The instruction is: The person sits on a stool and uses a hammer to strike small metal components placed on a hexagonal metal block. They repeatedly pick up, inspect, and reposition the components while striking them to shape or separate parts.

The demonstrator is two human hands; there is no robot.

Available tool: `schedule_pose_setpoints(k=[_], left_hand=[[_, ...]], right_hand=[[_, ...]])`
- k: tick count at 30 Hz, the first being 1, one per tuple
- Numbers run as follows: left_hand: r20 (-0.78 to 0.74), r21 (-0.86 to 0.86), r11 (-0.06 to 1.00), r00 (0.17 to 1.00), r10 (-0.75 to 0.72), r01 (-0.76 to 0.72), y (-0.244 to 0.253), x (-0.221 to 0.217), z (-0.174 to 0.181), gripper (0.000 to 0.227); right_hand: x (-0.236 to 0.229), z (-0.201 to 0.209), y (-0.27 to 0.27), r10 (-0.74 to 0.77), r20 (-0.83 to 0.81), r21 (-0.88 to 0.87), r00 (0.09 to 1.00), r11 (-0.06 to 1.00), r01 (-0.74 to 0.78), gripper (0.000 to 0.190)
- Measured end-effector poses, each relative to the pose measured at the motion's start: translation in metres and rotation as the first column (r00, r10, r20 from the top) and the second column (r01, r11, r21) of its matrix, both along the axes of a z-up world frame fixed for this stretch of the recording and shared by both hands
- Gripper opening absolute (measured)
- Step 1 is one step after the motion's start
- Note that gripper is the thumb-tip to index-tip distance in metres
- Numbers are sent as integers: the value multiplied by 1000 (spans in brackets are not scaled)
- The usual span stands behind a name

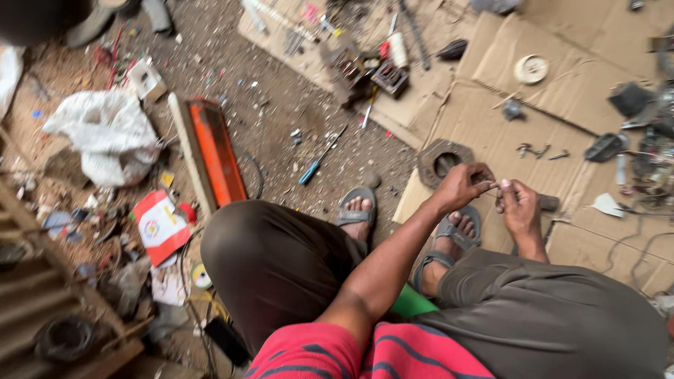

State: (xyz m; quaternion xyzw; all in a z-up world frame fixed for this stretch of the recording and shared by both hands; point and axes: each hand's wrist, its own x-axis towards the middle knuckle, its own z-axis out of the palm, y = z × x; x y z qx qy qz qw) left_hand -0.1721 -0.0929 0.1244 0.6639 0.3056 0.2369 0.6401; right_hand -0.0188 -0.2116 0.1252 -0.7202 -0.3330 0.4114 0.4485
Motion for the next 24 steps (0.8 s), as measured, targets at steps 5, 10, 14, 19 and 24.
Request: schedule_pose_setpoints(k=[5, 10, 14, 19, 24], left_hand=[[-65, -25, 999, 998, 24, -26, 7, -15, -23, 15], [-37, -141, 975, 985, 166, -170, 53, -70, -68, 14], [-396, -147, 773, 753, 526, -617, 98, -157, -97, 10], [-379, 171, 647, 557, 739, -743, 96, -252, -124, 18], [-664, 274, 743, 438, 605, -611, 94, -293, -137, 25]], right_hand=[[-13, -12, 8, 93, -54, 12, 994, 996, -93, 39], [-25, -16, 11, 126, -89, -24, 988, 991, -129, 30], [-22, -23, -11, 56, -68, -94, 996, 994, -62, 26], [-15, -44, -58, -19, -128, -112, 992, 994, 5, 23], [0, -55, -89, -42, 51, -164, 998, 985, 50, 22]])
